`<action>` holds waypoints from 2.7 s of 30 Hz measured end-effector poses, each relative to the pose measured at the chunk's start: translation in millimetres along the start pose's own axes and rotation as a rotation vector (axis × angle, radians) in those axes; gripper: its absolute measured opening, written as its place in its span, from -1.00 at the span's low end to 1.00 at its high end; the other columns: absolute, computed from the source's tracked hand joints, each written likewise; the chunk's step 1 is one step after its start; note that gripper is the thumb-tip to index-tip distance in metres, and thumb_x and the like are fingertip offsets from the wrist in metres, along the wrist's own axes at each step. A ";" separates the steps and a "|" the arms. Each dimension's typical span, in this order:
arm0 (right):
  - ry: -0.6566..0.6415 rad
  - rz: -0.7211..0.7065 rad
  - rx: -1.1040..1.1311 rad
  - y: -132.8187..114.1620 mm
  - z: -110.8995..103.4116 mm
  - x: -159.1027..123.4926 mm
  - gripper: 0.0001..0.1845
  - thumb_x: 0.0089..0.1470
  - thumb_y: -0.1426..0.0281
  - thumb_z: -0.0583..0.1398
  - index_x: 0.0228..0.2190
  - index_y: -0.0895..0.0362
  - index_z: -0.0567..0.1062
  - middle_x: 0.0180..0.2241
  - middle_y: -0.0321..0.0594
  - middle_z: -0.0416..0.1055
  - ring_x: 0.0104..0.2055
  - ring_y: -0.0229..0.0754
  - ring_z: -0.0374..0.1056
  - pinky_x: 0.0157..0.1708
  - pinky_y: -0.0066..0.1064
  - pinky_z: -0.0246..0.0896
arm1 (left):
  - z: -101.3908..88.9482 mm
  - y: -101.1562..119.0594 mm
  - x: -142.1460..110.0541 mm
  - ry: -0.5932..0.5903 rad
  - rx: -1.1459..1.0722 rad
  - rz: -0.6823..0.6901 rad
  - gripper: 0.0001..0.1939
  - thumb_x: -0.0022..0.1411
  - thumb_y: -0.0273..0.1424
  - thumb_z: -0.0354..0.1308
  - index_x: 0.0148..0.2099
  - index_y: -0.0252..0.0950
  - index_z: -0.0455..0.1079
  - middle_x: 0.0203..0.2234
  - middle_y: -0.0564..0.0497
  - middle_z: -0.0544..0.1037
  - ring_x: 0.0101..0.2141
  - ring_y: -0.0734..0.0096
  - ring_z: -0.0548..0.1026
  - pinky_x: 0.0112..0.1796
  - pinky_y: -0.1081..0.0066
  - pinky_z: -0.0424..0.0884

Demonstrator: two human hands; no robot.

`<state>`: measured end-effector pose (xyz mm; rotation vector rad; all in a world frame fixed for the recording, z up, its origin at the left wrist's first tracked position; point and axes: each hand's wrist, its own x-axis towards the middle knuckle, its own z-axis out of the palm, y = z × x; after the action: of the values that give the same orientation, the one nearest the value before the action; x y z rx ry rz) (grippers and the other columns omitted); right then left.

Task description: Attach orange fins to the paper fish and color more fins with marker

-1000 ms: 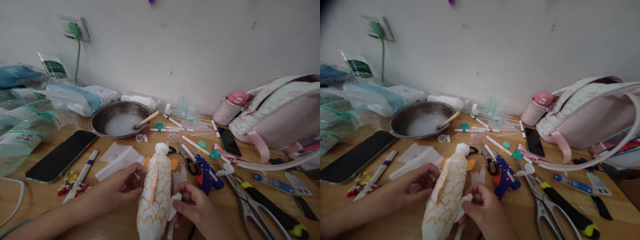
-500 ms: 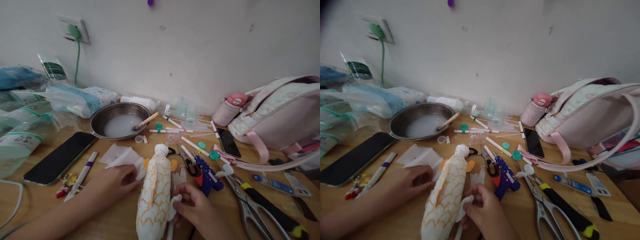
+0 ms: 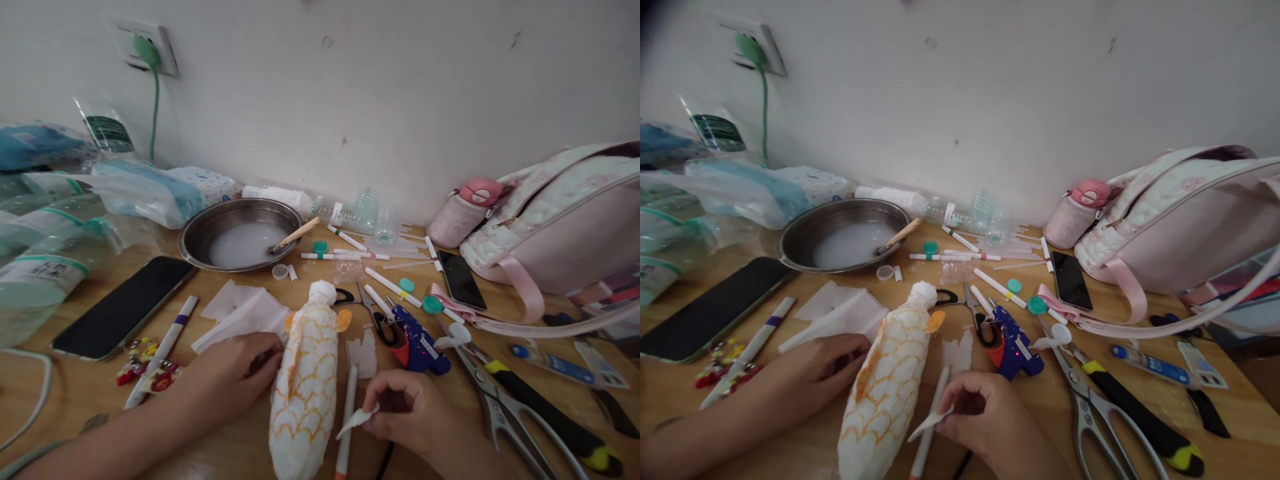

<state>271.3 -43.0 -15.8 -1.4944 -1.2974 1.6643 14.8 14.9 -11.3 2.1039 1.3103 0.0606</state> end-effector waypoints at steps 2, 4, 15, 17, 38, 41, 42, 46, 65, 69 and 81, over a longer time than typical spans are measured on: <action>0.012 0.001 0.046 4.1 0.1 -0.4 -0.87 -0.26 0.41 0.32 -0.57 0.11 0.46 -0.60 -0.44 0.30 -0.53 -0.35 0.21 -0.49 -0.54 0.08 | 0.1 0.9 0.2 -0.010 -0.025 -0.008 -0.70 0.33 -0.29 -0.12 -0.27 -0.26 0.41 -0.40 -0.03 0.55 -0.39 0.22 0.48 -0.38 0.36 0.29; 0.013 -0.006 0.096 6.6 -0.3 -1.9 -0.88 -0.26 0.44 0.33 -0.55 0.11 0.48 -0.54 -0.39 0.40 -0.48 -0.32 0.30 -0.43 -0.51 0.17 | 0.2 1.9 0.7 -0.013 -0.041 -0.005 -0.69 0.33 -0.29 -0.13 -0.29 -0.27 0.41 -0.42 -0.02 0.54 -0.41 0.24 0.46 -0.40 0.37 0.28; 0.098 -0.152 -0.235 -10.9 1.6 -0.6 -0.96 -0.18 0.48 0.26 -0.55 0.11 0.54 -0.56 -0.37 0.39 -0.49 -0.30 0.27 -0.48 -0.51 0.15 | 3.0 0.3 -0.2 -0.008 -0.096 0.065 -0.68 0.31 -0.30 -0.14 -0.34 -0.28 0.39 -0.48 0.01 0.50 -0.44 0.31 0.43 -0.42 0.42 0.26; 0.097 -0.247 -0.329 -12.2 3.9 0.3 -0.89 -0.13 0.53 0.22 -0.52 0.10 0.55 -0.51 -0.32 0.45 -0.44 -0.27 0.34 -0.42 -0.49 0.22 | 3.4 -0.1 -0.3 -0.001 -0.101 0.069 -0.68 0.31 -0.31 -0.15 -0.33 -0.28 0.39 -0.47 0.01 0.50 -0.44 0.31 0.44 -0.42 0.43 0.26; 0.057 -0.145 -0.335 -13.9 7.2 -3.8 -0.84 -0.05 0.40 0.21 -0.36 0.10 0.57 -0.39 -0.26 0.54 -0.36 -0.22 0.42 -0.35 -0.49 0.30 | 4.7 -4.1 1.9 -0.051 -0.179 0.051 -0.70 0.28 -0.32 -0.13 -0.32 -0.30 0.40 -0.48 0.03 0.48 -0.44 0.34 0.41 -0.44 0.45 0.25; 0.033 0.015 -0.036 -4.4 8.1 2.4 -0.84 -0.13 0.31 0.28 -0.44 0.13 0.53 -0.51 -0.30 0.48 -0.45 -0.26 0.40 -0.40 -0.48 0.29 | 5.8 -5.8 2.9 -0.062 -0.239 0.030 -0.68 0.28 -0.27 -0.12 -0.31 -0.30 0.40 -0.47 0.02 0.48 -0.43 0.32 0.41 -0.43 0.44 0.26; 0.023 0.049 0.065 0.0 8.9 4.6 -0.82 -0.18 0.31 0.32 -0.48 0.13 0.48 -0.56 -0.34 0.44 -0.50 -0.29 0.38 -0.43 -0.48 0.28 | 6.4 -6.6 3.0 -0.065 -0.266 0.026 -0.67 0.29 -0.25 -0.12 -0.30 -0.30 0.40 -0.46 0.02 0.49 -0.41 0.30 0.42 -0.43 0.44 0.26; -0.010 0.060 0.315 14.6 10.6 8.8 -0.62 -0.26 0.25 0.41 -0.51 0.10 0.32 -0.57 -0.39 0.41 -0.53 -0.30 0.40 -0.49 -0.49 0.28 | 9.0 -9.2 4.4 -0.090 -0.402 0.011 -0.69 0.24 -0.21 -0.08 -0.30 -0.30 0.39 -0.43 0.02 0.49 -0.35 0.27 0.44 -0.38 0.43 0.30; -0.010 0.101 0.354 14.9 7.8 9.6 -0.63 -0.25 0.38 0.39 -0.49 0.10 0.28 -0.55 -0.47 0.41 -0.54 -0.35 0.42 -0.53 -0.53 0.33 | -11.3 -6.0 4.5 0.013 -0.016 0.012 -0.68 0.19 -0.09 0.13 -0.31 -0.27 0.42 -0.39 0.02 0.46 -0.38 0.26 0.42 -0.37 0.40 0.26; -0.028 0.096 0.269 12.9 -0.6 6.6 -0.73 -0.12 0.43 0.32 -0.44 0.09 0.29 -0.53 -0.50 0.39 -0.52 -0.38 0.43 -0.49 -0.55 0.33 | -4.3 -12.5 5.5 0.090 -0.018 0.095 -0.79 0.25 -0.23 0.09 -0.30 -0.25 0.41 -0.31 0.00 0.47 -0.29 0.24 0.45 -0.26 0.34 0.33; -0.003 0.116 0.257 1.0 11.4 5.4 -0.68 -0.21 0.39 0.34 -0.47 0.11 0.28 -0.52 -0.44 0.43 -0.51 -0.37 0.40 -0.46 -0.52 0.32 | 9.7 -13.6 11.7 0.204 0.015 0.043 -0.71 0.30 -0.19 -0.01 -0.15 -0.27 0.41 -0.21 -0.10 0.51 -0.21 0.10 0.47 -0.18 0.19 0.38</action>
<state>259.4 -41.9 -20.0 -1.4345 -0.9701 1.8287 13.5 23.5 -29.7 2.1840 1.3858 0.2911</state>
